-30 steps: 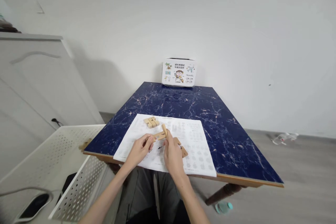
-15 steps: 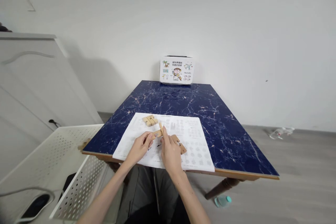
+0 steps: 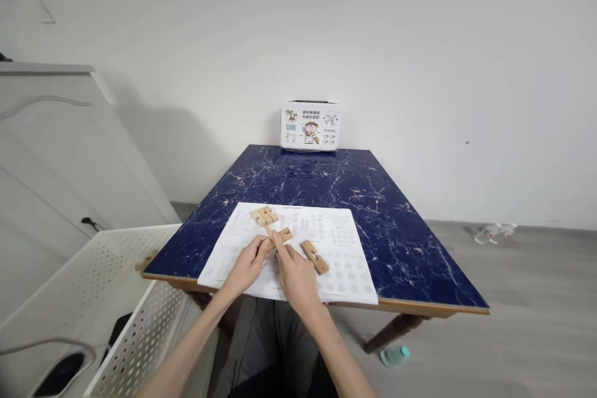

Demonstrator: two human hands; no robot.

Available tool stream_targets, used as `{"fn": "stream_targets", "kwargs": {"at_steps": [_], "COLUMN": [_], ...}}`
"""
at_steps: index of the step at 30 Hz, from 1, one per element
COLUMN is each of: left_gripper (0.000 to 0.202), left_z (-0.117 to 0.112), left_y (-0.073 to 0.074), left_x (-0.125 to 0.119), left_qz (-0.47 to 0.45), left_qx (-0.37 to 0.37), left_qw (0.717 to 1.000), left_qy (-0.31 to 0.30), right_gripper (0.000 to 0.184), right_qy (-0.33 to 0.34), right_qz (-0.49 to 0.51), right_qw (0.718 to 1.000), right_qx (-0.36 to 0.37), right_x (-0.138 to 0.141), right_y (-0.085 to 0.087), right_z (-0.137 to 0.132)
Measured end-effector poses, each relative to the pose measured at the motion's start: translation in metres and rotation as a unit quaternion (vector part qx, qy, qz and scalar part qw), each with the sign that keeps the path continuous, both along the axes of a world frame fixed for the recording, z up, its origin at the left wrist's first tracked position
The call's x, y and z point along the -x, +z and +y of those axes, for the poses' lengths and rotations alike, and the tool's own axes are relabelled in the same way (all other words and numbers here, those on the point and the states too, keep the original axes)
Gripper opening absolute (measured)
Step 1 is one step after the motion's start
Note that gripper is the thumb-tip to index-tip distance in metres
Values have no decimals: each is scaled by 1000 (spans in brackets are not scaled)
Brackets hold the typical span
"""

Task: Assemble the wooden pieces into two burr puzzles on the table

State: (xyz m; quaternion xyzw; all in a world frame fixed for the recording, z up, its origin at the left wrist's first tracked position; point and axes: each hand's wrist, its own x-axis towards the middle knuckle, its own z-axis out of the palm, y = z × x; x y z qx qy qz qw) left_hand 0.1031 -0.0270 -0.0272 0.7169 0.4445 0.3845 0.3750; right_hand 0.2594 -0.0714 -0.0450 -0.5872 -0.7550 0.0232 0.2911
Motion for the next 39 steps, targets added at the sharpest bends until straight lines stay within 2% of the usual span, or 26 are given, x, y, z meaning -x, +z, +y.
{"fn": "stream_targets", "kwargs": {"at_steps": [7,16,21,25,28,34,39], "left_gripper": [29,31,41,47,49,53,53], "left_z": [-1,0,0,-2,-2,-2,-3], "left_y": [-2,-5,-1,6,8,6,4], "left_x": [0,2,0,0,1,0,0], "left_qz": [27,-35,-137,-175,-197,-187,-148], "left_qx": [-10,20,87,151,172,143,121], "left_qw": [1000,999,986,973,965,972,981], "left_qy": [4,-3,-23,10,29,22,33], "right_gripper": [60,60,60,63,56,39,36], "right_qy": [16,46,59,56,68,70,75], "right_qz": [-5,8,103,161,163,144,150], "right_qw": [1000,999,992,984,983,984,982], "right_qx": [-3,-20,-43,-50,-55,-78,-87], "right_x": [-1,-1,-2,-4,-5,-5,-5], "right_y": [1,6,6,4,2,2,0], "right_z": [-2,-3,-7,-8,-8,-9,-8]}}
